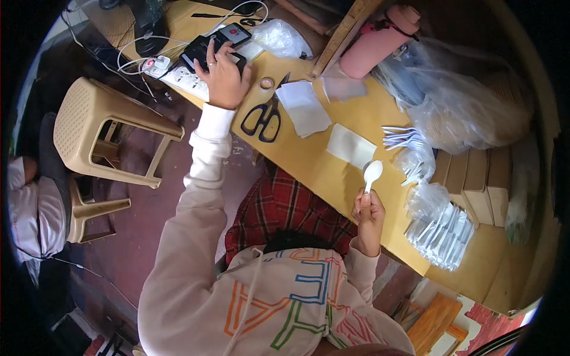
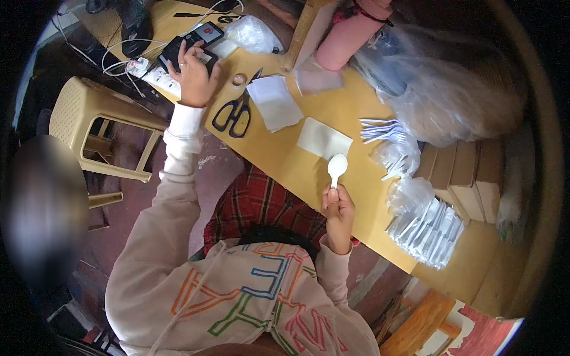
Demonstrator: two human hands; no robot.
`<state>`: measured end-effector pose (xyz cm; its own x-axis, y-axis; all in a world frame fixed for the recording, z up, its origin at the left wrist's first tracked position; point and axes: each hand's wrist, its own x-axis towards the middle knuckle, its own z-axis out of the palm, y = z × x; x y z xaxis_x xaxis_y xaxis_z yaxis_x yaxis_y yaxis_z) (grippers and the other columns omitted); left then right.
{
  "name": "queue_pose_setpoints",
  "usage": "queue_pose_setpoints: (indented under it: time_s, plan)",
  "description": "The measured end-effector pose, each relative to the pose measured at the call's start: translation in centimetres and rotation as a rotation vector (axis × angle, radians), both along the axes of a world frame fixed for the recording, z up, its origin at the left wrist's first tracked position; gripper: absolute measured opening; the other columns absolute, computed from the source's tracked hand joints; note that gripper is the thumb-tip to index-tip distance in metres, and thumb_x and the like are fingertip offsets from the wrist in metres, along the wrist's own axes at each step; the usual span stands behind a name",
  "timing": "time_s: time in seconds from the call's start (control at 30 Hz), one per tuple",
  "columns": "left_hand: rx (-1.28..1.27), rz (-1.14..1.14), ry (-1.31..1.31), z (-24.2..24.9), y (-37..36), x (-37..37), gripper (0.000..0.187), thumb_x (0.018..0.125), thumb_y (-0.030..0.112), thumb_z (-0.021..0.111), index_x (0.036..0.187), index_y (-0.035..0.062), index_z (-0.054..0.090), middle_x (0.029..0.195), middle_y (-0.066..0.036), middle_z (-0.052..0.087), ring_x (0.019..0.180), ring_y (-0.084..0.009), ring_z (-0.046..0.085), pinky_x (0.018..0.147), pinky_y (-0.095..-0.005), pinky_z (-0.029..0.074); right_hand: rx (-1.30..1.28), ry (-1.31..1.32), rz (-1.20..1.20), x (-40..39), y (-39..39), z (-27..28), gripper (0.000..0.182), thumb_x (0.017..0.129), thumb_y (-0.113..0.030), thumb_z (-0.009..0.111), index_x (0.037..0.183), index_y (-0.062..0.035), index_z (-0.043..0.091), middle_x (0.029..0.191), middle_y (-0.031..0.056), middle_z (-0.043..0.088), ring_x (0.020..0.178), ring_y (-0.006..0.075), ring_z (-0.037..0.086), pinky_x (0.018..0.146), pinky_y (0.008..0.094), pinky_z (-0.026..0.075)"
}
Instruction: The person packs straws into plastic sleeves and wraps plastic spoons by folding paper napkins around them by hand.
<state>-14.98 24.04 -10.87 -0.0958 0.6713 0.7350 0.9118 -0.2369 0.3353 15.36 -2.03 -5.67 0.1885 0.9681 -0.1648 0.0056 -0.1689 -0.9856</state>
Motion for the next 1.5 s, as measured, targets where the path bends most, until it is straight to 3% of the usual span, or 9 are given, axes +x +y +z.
queue_pose_setpoints:
  time_s: [0.4,0.53,0.63,0.7,0.9,1.13,1.2,1.3,1.5]
  plan:
    - [0.008,-0.019,0.006,-0.1,0.7,0.9,0.062,0.076,0.033,0.068,0.121,0.0007,0.041,0.124,-0.009,0.045,0.134,-0.0333,0.026,0.099,-0.0676,0.011,0.003,-0.026,-0.022,0.6,-0.2,0.2,0.025,0.099,-0.029,0.045,0.094,-0.0054,0.052,0.062,-0.0061,0.034,0.05,0.0022,0.027,0.046,0.0197,0.02]
    - [-0.12,-0.211,-0.075,2.0,-4.2,5.8,0.058,0.076,0.028,0.067,0.12,0.0022,0.039,0.123,-0.015,0.045,0.132,-0.0352,0.028,0.104,-0.0572,0.01,-0.006,-0.061,-0.105,1.4,-0.3,-0.2,0.024,0.099,-0.027,0.046,0.094,-0.0051,0.054,0.063,-0.0062,0.038,0.051,0.0021,0.029,0.047,0.0193,0.021]
    - [-0.05,-0.482,-0.087,2.1,-9.1,11.0,0.054,0.072,0.021,0.068,0.116,0.0005,0.043,0.117,-0.017,0.046,0.116,-0.0359,0.041,0.097,-0.0482,0.027,-0.028,-0.082,-0.14,2.2,-0.2,0.0,0.024,0.099,-0.024,0.046,0.091,-0.0035,0.056,0.064,-0.0055,0.042,0.054,0.0016,0.033,0.048,0.0182,0.024]
    - [-0.222,-0.804,-0.283,1.9,-11.9,14.4,0.042,0.074,0.016,0.064,0.11,0.0022,0.049,0.11,-0.014,0.05,0.109,-0.0349,0.045,0.092,-0.045,0.034,-0.011,-0.143,-0.146,3.0,-0.2,-0.6,0.024,0.099,-0.023,0.046,0.091,-0.0027,0.057,0.064,-0.0058,0.043,0.054,0.0011,0.033,0.048,0.0177,0.024]
    - [-0.316,-0.848,-0.252,0.4,-14.4,18.3,0.034,0.077,0.011,0.062,0.11,0.0066,0.051,0.112,-0.013,0.052,0.109,-0.0318,0.048,0.092,-0.0446,0.035,0.009,-0.229,-0.285,4.6,-0.9,-2.6,0.021,0.098,-0.021,0.048,0.091,-0.0027,0.058,0.066,-0.0061,0.045,0.055,0.0009,0.036,0.048,0.017,0.026]
    - [-0.121,-0.155,-0.168,1.6,-5.5,8.5,0.047,0.074,0.023,0.066,0.112,0.0038,0.046,0.121,-0.012,0.047,0.126,-0.0338,0.033,0.097,-0.0561,0.021,0.015,-0.376,-0.316,7.7,-2.1,-4.9,0.025,0.1,-0.028,0.044,0.092,-0.007,0.055,0.065,-0.0071,0.042,0.05,-0.0002,0.03,0.042,0.0181,0.022]
    - [-0.021,0.06,0.013,0.7,-2.6,5.3,0.049,0.074,0.028,0.067,0.11,0.0045,0.044,0.122,-0.01,0.048,0.131,-0.0322,0.03,0.099,-0.0603,0.016,0.016,-0.447,-0.317,8.3,-2.3,-5.7,0.025,0.1,-0.027,0.044,0.091,-0.0067,0.055,0.066,-0.0074,0.042,0.051,-0.0003,0.031,0.043,0.0176,0.023]
    - [0.031,0.054,-0.009,-1.1,0.7,2.2,0.056,0.073,0.031,0.067,0.114,0.0031,0.041,0.128,-0.007,0.045,0.134,-0.0352,0.026,0.098,-0.0684,0.013,0.046,-0.297,-0.328,6.1,-1.7,-4.2,0.027,0.099,-0.025,0.047,0.087,-0.0024,0.056,0.067,-0.0051,0.044,0.06,0.0032,0.037,0.052,0.0195,0.029]
    - [0.048,0.107,0.044,-2.3,2.5,0.9,0.051,0.078,0.029,0.066,0.113,0.0024,0.041,0.129,-0.006,0.045,0.135,-0.0333,0.025,0.097,-0.0696,0.014,0.037,-0.344,-0.305,7.3,-2.1,-5.8,0.027,0.099,-0.028,0.046,0.087,-0.0051,0.055,0.066,-0.0075,0.042,0.057,0.0013,0.033,0.05,0.0178,0.024]
